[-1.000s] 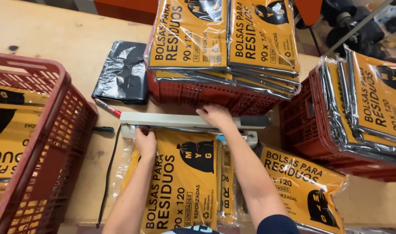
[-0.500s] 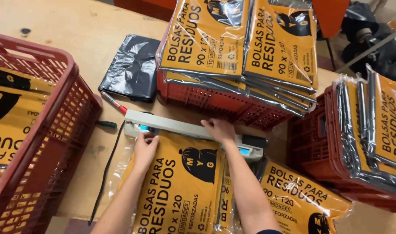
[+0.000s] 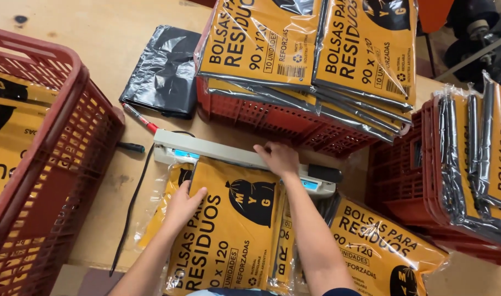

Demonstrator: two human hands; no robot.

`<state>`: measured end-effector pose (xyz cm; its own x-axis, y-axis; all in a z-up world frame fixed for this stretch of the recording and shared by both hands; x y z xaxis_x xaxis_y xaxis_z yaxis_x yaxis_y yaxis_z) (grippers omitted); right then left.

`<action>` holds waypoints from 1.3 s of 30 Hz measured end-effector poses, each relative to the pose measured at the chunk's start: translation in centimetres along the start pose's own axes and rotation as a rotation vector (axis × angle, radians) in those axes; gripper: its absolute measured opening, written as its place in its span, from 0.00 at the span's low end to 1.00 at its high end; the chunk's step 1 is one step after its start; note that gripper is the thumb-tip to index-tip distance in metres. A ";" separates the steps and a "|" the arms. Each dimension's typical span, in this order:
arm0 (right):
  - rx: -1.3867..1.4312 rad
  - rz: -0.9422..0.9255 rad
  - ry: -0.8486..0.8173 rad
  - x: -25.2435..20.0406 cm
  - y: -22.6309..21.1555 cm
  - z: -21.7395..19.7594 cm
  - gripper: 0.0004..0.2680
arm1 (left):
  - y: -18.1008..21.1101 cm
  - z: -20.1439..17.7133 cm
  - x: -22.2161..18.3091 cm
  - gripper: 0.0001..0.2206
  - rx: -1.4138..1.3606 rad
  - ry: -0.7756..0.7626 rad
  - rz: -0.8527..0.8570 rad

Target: Using a manual heat sealer to close plastic bags and then placing them into a storage crate.

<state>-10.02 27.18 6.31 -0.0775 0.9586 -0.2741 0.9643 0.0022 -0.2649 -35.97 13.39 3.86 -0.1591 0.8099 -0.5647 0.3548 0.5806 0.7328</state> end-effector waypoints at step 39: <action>0.274 -0.427 0.118 -17.9 -3.6 -10.2 0.31 | 5.0 -0.6 -9.0 0.09 -0.334 0.061 0.653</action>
<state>-9.50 12.93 21.55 -0.4054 0.9140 0.0130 0.7499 0.3406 -0.5672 -33.28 9.07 12.86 -0.0653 0.9970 0.0415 0.0966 -0.0351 0.9947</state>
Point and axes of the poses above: each hand's wrist, its own x-axis towards the middle knuckle, its own z-axis out of the palm, y = z × x, the point moved 7 cm from there along x, towards the middle knuckle, and after that the axes turned 3 degrees about y, right-handed, at the moved point
